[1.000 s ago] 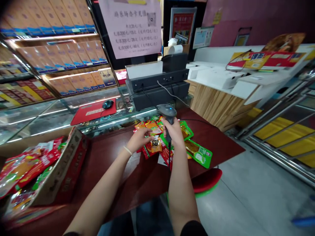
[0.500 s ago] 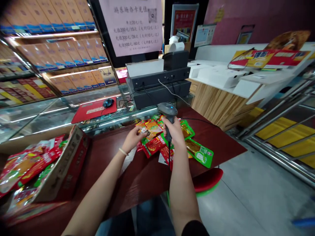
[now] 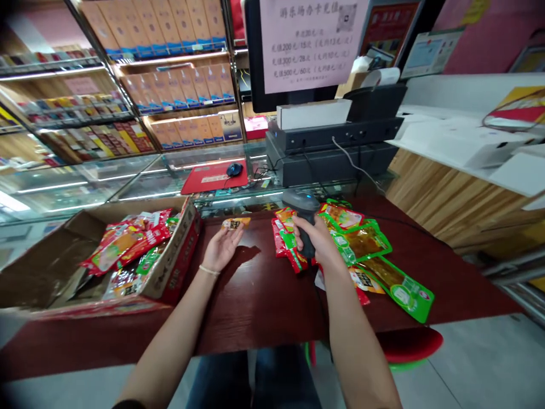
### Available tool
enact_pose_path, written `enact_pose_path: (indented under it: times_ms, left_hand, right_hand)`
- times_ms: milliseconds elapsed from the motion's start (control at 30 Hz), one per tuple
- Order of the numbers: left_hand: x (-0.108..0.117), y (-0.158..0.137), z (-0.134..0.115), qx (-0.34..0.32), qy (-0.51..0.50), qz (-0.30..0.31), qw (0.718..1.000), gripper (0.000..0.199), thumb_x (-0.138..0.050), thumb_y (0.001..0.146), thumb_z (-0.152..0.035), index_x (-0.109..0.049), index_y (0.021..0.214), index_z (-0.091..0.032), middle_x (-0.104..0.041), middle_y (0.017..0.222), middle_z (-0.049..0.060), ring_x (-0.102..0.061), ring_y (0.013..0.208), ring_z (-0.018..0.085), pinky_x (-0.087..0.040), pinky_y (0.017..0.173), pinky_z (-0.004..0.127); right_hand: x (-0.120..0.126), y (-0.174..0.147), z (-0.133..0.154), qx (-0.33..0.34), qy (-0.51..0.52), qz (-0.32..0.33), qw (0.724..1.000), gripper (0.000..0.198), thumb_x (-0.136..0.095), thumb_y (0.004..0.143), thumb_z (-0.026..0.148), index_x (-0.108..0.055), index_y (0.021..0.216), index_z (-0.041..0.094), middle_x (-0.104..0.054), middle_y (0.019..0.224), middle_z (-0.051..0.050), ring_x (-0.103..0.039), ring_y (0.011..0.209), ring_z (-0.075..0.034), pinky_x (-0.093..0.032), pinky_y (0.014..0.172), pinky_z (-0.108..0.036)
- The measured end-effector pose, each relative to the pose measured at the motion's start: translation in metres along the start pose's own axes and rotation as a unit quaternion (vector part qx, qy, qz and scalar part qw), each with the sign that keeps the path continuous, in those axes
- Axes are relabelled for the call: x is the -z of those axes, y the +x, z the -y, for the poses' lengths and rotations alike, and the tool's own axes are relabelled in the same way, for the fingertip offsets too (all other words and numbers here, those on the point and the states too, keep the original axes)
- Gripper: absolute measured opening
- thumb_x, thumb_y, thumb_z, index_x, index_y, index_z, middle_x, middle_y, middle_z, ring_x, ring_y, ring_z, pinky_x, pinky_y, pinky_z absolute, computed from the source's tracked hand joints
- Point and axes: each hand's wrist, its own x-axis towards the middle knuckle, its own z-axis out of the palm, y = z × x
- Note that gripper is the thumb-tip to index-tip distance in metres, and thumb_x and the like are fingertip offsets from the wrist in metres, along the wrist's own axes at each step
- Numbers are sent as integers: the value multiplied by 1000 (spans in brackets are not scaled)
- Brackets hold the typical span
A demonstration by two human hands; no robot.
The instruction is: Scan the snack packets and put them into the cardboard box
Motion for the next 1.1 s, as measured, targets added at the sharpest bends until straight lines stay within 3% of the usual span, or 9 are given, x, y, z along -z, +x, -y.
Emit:
enact_pose_path:
  times_ms: [167, 267, 367, 467, 600, 733, 900, 1100]
  left_hand:
    - [5, 5, 1, -20, 12, -14, 1000, 40, -59, 86, -51, -68, 96, -13, -68, 120, 16, -60, 122, 27, -50, 104, 39]
    - [8, 9, 8, -31, 64, -55, 996, 28, -73, 79, -30, -68, 100, -13, -69, 115, 13, -66, 110, 22, -52, 99, 34]
    - [9, 12, 15, -49, 93, -60, 993, 55, -76, 69, -11, -61, 121, -22, -65, 125, 7, -66, 107, 17, -53, 95, 30]
    - [8, 13, 18, -54, 88, -55, 993, 73, -78, 67, -10, -52, 133, -26, -66, 122, 5, -67, 103, 16, -52, 94, 31]
    - [8, 14, 19, -57, 78, -55, 994, 54, -82, 64, -17, -62, 114, -16, -72, 105, 7, -69, 89, 15, -52, 90, 29]
    - [7, 11, 16, -87, 68, -86, 990, 45, -82, 69, -29, -58, 105, -18, -72, 102, 5, -69, 87, 15, -53, 84, 30]
    - [4, 9, 14, -119, 66, -81, 987, 47, -75, 78, -39, -46, 112, -26, -65, 124, 7, -69, 103, 20, -53, 90, 38]
    - [7, 12, 18, -134, 40, -69, 988, 44, -73, 79, -34, -47, 113, -25, -58, 138, 10, -62, 119, 22, -47, 100, 38]
  right_hand:
    - [-14, 1, -9, -26, -28, 14, 999, 37, -76, 76, 46, -48, 81, 23, -52, 58, 8, -44, 37, -7, -38, 34, -20]
    - [-17, 2, -11, -35, -30, 5, 999, 38, -78, 75, 45, -48, 82, 23, -53, 58, 8, -45, 37, -7, -38, 34, -20]
    - [-17, 3, -14, -29, -38, 12, 999, 37, -77, 76, 46, -48, 80, 23, -54, 58, 8, -45, 37, -7, -38, 34, -20]
    - [-16, 4, -17, -22, -49, 14, 998, 37, -76, 75, 48, -49, 80, 23, -53, 59, 7, -46, 38, -7, -38, 35, -20]
    - [-18, 4, -19, -17, -63, 5, 998, 37, -77, 75, 48, -50, 85, 23, -54, 59, 7, -45, 38, -8, -40, 35, -21]
    - [-22, 2, -18, -4, -82, -5, 997, 37, -76, 76, 47, -51, 88, 24, -53, 58, 7, -44, 37, -9, -38, 35, -22]
    - [-31, 0, -20, -7, -154, 27, 988, 36, -75, 77, 48, -49, 84, 25, -51, 52, 7, -43, 35, -10, -36, 35, -24]
    - [-38, -5, -24, -44, -204, 101, 973, 44, -73, 77, 49, -48, 104, 25, -53, 54, 10, -44, 34, -10, -34, 34, -21]
